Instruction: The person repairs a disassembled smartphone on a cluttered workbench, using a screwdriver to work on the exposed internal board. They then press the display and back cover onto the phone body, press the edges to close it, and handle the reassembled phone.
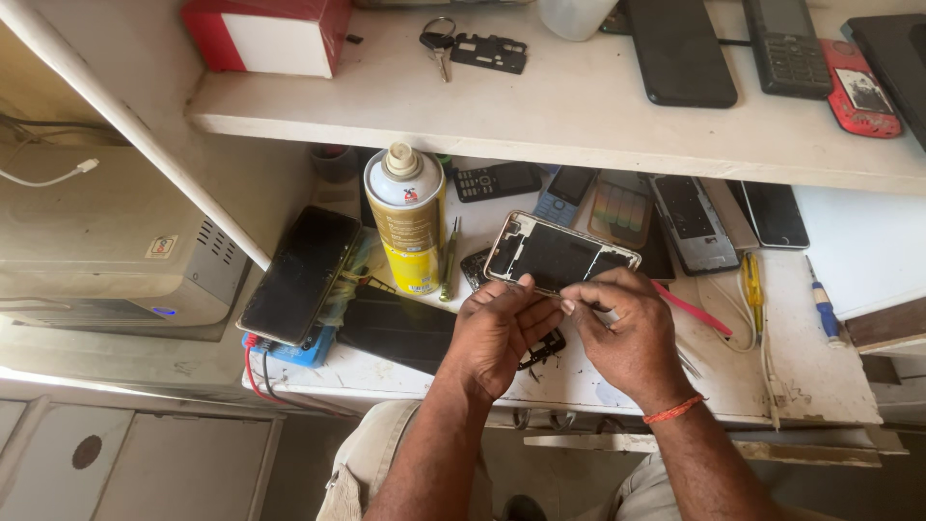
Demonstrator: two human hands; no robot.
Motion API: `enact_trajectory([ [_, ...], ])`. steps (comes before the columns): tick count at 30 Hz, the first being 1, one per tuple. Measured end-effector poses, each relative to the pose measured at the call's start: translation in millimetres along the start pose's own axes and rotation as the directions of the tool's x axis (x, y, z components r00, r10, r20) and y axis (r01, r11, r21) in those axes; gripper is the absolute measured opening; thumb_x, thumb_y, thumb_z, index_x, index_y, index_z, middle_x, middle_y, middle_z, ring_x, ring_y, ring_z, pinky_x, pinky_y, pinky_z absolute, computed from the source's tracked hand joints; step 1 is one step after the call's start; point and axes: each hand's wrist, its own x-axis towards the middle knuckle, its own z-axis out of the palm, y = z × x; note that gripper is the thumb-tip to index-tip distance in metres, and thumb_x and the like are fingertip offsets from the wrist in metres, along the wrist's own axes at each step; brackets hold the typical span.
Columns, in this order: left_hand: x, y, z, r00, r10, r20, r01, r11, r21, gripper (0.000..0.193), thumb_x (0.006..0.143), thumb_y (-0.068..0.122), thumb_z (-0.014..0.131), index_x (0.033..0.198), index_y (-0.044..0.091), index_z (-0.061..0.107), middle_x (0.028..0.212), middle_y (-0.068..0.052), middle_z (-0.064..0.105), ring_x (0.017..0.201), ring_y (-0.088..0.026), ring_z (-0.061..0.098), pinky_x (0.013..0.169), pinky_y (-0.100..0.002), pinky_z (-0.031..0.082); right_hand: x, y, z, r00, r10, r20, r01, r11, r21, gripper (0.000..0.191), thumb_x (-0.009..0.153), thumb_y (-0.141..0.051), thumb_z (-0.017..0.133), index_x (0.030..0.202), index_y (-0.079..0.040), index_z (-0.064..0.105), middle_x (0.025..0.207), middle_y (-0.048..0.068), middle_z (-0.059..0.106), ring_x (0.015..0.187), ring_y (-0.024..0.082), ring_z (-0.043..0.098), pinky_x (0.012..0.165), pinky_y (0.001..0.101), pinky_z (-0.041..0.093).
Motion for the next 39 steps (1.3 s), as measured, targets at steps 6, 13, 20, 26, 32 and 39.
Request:
enact_trajectory([
  [6,-1.4,2.7,1.7,1.0,-0.007,0.015,0.008,0.998,-0.064,0.012,0.1,0.012,0.063,0.09,0.006,0.061,0.094,-0.015,0.073,0.094,-0.028,0.075,0.093,-0.044,0.062,-1.4,-2.8,3.2,0.999,-0.033,-0.008,0.033,0.999,0.015,0.014,0.085,-0.005,0.078,0.098,-0.009,0.079,0.089,0.003,0.069,0.085,0.017,0.067,0.074,0.0303,0.057],
  [13,-2.9,3.4,3.2,1.0,-0.007,0.021,0.008,0.998,-0.065,0.015,0.1,0.015,0.065,0.089,0.005,0.062,0.093,-0.014,0.073,0.093,-0.027,0.075,0.093,-0.044,0.062,-1.4,-4.8,1.3,0.999,-0.036,0.028,0.034,0.998,0.057,0.016,0.086,-0.004,0.077,0.101,-0.008,0.079,0.091,0.003,0.07,0.087,0.016,0.068,0.076,0.0301,0.057],
  [20,-2.5,2.8,2.5,1.0,-0.014,0.007,0.014,0.996,-0.091,0.015,0.1,0.014,0.066,0.087,0.007,0.063,0.091,-0.012,0.072,0.094,-0.027,0.075,0.095,-0.046,0.062,0.4,-6.5,-1.7,0.996,-0.076,0.051,0.069,0.991,0.115,0.02,0.086,0.0,0.072,0.104,-0.007,0.077,0.094,0.003,0.071,0.087,0.016,0.07,0.076,0.03,0.058],
  [26,-0.4,-2.7,-0.8,1.0,-0.001,0.004,0.001,0.984,-0.179,0.014,0.099,0.015,0.066,0.088,0.009,0.062,0.087,-0.007,0.069,0.095,-0.027,0.075,0.096,-0.048,0.061,-1.9,-17.0,-3.9,0.946,-0.323,-0.04,0.308,0.929,-0.206,0.022,0.08,0.0,0.073,0.099,-0.011,0.077,0.095,0.003,0.065,0.092,0.023,0.063,0.086,0.0406,0.047],
  [32,2.2,-2.0,-1.9,0.994,-0.012,-0.109,-0.004,0.989,-0.149,0.01,0.096,0.016,0.067,0.093,0.008,0.062,0.086,-0.007,0.069,0.089,-0.026,0.073,0.092,-0.047,0.062,4.4,-13.7,-7.6,0.935,-0.354,0.032,0.35,0.899,-0.264,0.019,0.079,-0.008,0.079,0.095,-0.018,0.08,0.096,-0.003,0.066,0.092,0.02,0.059,0.084,0.0394,0.04],
  [39,-2.2,5.4,6.5,0.994,-0.031,-0.107,0.034,0.999,0.026,0.036,0.103,0.035,0.058,0.114,0.001,0.063,0.1,-0.016,0.074,0.092,-0.027,0.074,0.094,-0.046,0.059,3.0,0.2,-6.1,0.936,-0.351,0.015,0.344,0.907,-0.244,0.023,0.079,-0.004,0.076,0.093,-0.022,0.079,0.104,-0.003,0.063,0.103,0.022,0.055,0.095,0.0407,0.037],
])
